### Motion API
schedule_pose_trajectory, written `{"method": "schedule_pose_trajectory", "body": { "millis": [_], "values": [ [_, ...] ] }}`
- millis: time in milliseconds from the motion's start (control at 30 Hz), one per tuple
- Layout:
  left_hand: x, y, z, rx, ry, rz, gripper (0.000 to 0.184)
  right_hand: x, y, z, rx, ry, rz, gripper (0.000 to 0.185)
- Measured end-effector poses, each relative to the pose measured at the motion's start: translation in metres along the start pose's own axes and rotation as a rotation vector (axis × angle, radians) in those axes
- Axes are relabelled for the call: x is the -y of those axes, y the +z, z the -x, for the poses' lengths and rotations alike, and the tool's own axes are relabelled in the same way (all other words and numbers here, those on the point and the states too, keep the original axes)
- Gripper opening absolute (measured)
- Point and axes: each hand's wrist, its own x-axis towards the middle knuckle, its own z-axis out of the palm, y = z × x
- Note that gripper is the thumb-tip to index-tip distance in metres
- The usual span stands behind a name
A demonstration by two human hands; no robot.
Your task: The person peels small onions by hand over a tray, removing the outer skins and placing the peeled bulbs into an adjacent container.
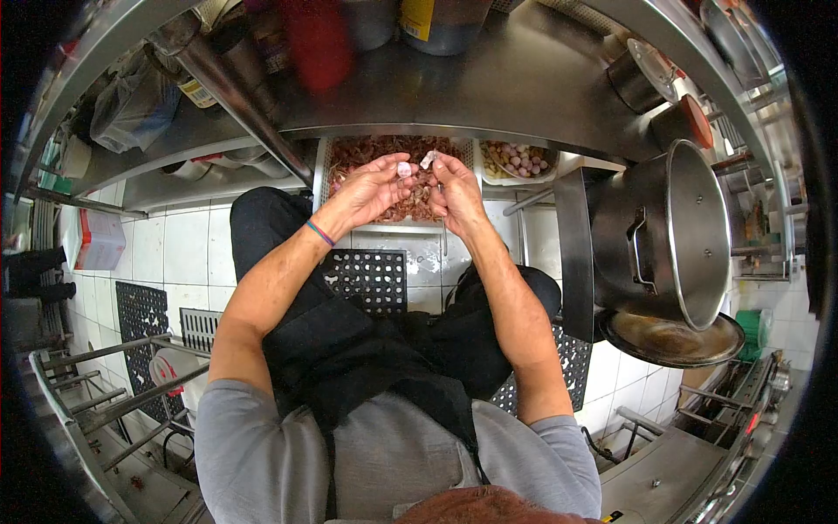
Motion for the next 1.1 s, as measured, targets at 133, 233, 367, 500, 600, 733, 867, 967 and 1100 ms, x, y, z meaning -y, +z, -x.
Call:
{"method": "schedule_pose_trajectory", "body": {
  "millis": [133, 233, 367, 500, 600, 733, 867, 967, 1100],
  "values": [
    [-0.002, 0.002, 0.001, -0.047, -0.016, 0.011, 0.032, -0.001, -0.013, -0.01, -0.014, 0.038, -0.012, 0.017],
    [-0.002, -0.006, -0.001, -0.02, -0.016, -0.018, 0.031, -0.001, -0.012, -0.009, -0.001, 0.066, 0.037, 0.02],
    [-0.004, -0.007, 0.001, 0.017, -0.07, 0.029, 0.031, -0.001, -0.008, -0.005, 0.017, 0.088, 0.145, 0.023],
    [-0.006, -0.008, 0.002, -0.034, -0.103, 0.022, 0.033, -0.002, 0.0, 0.0, -0.056, -0.009, 0.244, 0.025],
    [-0.006, -0.008, 0.003, -0.114, -0.105, -0.069, 0.028, -0.007, -0.001, -0.002, -0.142, -0.147, 0.406, 0.028],
    [0.005, -0.027, -0.004, -0.343, -0.094, -0.319, 0.024, -0.023, -0.012, -0.018, -0.315, -0.367, 0.684, 0.035],
    [0.017, -0.05, -0.014, -0.412, -0.126, -0.528, 0.018, -0.008, -0.011, 0.003, -0.39, -0.502, 0.923, 0.039],
    [0.027, -0.05, -0.029, -0.424, -0.267, -0.471, 0.012, 0.001, -0.015, 0.016, -0.398, -0.581, 0.897, 0.037],
    [0.055, -0.046, -0.082, -0.335, -0.304, -0.538, 0.013, 0.014, -0.03, 0.031, -0.451, -0.668, 0.791, 0.032]
  ]
}}
